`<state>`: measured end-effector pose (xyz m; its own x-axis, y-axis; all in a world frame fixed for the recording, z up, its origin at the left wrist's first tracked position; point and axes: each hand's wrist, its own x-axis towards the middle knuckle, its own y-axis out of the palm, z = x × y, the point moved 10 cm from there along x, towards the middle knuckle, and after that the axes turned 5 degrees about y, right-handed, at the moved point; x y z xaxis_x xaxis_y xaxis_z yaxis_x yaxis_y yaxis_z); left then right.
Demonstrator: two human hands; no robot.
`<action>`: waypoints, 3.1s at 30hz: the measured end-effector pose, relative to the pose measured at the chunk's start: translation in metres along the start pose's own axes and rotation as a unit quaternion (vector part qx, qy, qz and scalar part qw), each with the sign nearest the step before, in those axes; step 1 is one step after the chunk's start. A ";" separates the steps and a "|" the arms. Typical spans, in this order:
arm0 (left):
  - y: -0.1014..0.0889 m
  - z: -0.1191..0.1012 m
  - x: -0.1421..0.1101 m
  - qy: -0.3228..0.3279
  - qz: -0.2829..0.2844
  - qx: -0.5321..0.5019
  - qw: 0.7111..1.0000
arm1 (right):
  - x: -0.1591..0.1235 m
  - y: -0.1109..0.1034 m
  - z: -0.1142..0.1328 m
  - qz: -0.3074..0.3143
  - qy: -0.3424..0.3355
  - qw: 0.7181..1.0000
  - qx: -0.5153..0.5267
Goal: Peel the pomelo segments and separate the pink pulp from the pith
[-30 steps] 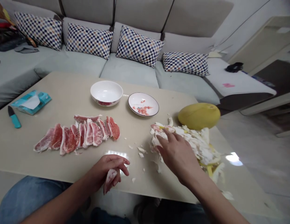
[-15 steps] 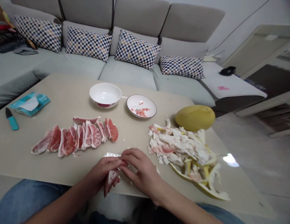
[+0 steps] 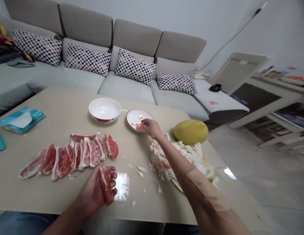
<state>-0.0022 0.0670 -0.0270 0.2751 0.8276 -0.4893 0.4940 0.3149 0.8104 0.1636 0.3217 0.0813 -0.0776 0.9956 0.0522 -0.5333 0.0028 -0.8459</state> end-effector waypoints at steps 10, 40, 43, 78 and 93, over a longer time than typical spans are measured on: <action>0.014 -0.014 -0.003 0.032 0.014 -0.093 0.995 | -0.032 -0.011 0.019 0.013 -0.035 0.999 -0.036; 0.028 -0.002 -0.018 0.150 0.043 0.142 0.977 | -0.229 0.038 0.061 0.149 -0.052 0.938 0.309; 0.025 -0.005 -0.018 0.157 0.023 0.167 0.973 | -0.227 0.039 0.059 0.157 -0.039 0.938 0.305; 0.025 -0.008 -0.018 0.159 0.026 0.111 0.981 | -0.230 0.079 0.034 0.269 0.181 0.763 0.559; 0.032 -0.010 -0.015 0.122 0.094 0.034 0.988 | -0.231 0.077 0.043 0.339 0.168 0.663 0.646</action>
<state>0.0014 0.0696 0.0095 0.1643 0.9582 -0.2340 0.5096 0.1207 0.8519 0.1041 0.0879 0.0270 -0.5920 0.6928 -0.4117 -0.7651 -0.3227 0.5572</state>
